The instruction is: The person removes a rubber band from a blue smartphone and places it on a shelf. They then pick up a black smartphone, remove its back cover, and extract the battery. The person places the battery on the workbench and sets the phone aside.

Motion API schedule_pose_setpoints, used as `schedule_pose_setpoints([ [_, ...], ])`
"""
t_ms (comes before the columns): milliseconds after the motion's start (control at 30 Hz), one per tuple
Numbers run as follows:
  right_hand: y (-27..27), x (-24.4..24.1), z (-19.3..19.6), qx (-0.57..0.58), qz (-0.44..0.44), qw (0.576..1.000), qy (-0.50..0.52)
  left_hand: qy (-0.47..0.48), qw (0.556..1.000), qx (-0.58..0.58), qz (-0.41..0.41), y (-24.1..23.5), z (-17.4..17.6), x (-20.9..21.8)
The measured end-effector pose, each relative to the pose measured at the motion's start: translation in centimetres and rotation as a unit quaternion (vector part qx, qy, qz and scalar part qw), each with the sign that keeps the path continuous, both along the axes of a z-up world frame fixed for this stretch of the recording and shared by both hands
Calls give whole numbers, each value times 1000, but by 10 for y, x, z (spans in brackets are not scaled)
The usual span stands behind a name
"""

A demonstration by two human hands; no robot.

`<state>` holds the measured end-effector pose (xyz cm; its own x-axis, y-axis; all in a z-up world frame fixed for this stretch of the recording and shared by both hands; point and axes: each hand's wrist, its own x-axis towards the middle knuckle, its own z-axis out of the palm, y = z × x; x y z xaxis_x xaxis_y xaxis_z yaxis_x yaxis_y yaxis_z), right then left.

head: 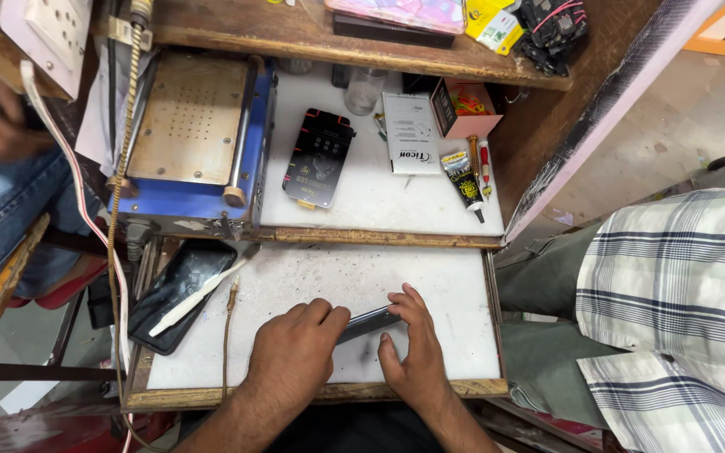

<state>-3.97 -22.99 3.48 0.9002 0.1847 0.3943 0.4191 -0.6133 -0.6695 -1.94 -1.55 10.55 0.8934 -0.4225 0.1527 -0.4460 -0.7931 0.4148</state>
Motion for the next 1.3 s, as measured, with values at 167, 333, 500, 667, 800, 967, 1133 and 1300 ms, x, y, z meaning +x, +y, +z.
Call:
schedule_pose_setpoints([
  [167,1,3,-1,-27,-5,1000,-6,37,999,12,-11,0,0,6],
  [333,1,2,-8,-49,0,999,5,88,995,31,-16,5,0,9],
  [500,0,1,-11,-67,-2,998,9,104,994,26,-18,6,-3,9],
  [667,1,2,-12,-73,-1,997,13,93,995,12,-21,7,-9,10],
  [800,3,1,-9,-85,-8,996,12,81,996,13,-23,9,-11,10],
  [967,11,-1,-4,-94,-32,995,15,63,998,4,-27,8,-10,9],
  [1133,20,-3,4,-85,-75,992,57,61,998,-6,-13,6,-11,6],
  [1300,24,-1,9,-17,-73,996,39,31,998,-57,17,5,-14,3],
])
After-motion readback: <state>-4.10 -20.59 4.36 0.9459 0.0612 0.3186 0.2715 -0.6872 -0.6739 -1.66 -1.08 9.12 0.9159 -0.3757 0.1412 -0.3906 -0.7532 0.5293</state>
